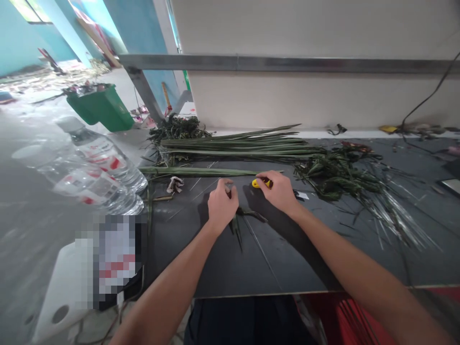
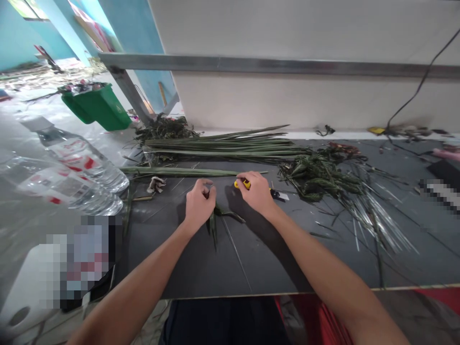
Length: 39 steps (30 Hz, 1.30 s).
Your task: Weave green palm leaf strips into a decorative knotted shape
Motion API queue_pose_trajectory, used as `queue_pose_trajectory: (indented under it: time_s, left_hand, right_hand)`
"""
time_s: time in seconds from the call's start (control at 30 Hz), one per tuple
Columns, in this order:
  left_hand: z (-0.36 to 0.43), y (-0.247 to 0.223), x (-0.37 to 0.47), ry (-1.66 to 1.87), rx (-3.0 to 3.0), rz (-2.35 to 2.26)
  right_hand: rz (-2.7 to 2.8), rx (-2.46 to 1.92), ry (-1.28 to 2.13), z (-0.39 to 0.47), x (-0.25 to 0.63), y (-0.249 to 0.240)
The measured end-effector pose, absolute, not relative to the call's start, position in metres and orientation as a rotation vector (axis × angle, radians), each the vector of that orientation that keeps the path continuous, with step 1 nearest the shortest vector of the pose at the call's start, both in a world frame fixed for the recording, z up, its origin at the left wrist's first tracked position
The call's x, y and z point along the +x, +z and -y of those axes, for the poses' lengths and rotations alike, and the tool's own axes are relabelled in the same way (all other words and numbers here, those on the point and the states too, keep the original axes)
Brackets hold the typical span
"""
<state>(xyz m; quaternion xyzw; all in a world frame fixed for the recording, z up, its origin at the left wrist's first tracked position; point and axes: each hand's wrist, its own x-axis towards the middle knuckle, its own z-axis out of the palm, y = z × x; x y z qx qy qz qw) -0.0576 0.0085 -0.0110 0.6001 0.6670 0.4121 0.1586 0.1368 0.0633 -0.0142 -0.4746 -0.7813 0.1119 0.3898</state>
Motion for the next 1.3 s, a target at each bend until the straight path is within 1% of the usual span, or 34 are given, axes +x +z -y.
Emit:
queue_pose_trajectory:
  time_s: [0.13,0.23,0.4,0.57,0.8,0.9,1.07,1.3]
  left_hand:
    - [-0.013,-0.009,-0.063,1.377,1.569,-1.872]
    - [-0.015,-0.008,-0.065,1.466,1.519,-1.810]
    - [-0.013,-0.013,-0.061,1.390,1.651,-1.671]
    - [-0.012,-0.017,-0.060,1.321,1.764,-1.604]
    - [-0.013,-0.013,-0.063,1.353,1.754,-1.607]
    - [-0.013,-0.010,-0.064,1.363,1.726,-1.609]
    - [-0.015,-0.006,-0.067,1.392,1.675,-1.653]
    - [-0.014,-0.007,-0.069,1.364,1.679,-1.664]
  right_hand:
    - [2.060,-1.263,0.217,-0.086,0.136,-0.016]
    - [2.220,-1.254,0.204,-0.105,0.128,-0.016]
    - [2.403,-1.227,0.312,-0.131,0.115,-0.014]
    - [2.481,-1.197,0.241,-0.134,0.118,-0.005]
    - [2.295,-1.216,0.210,-0.104,0.151,0.020]
    - [2.180,-1.260,0.316,-0.087,0.167,0.026]
    - [2.082,-1.278,0.474,-0.073,0.182,0.020]
    - [2.110,-1.278,0.501,-0.087,0.196,0.014]
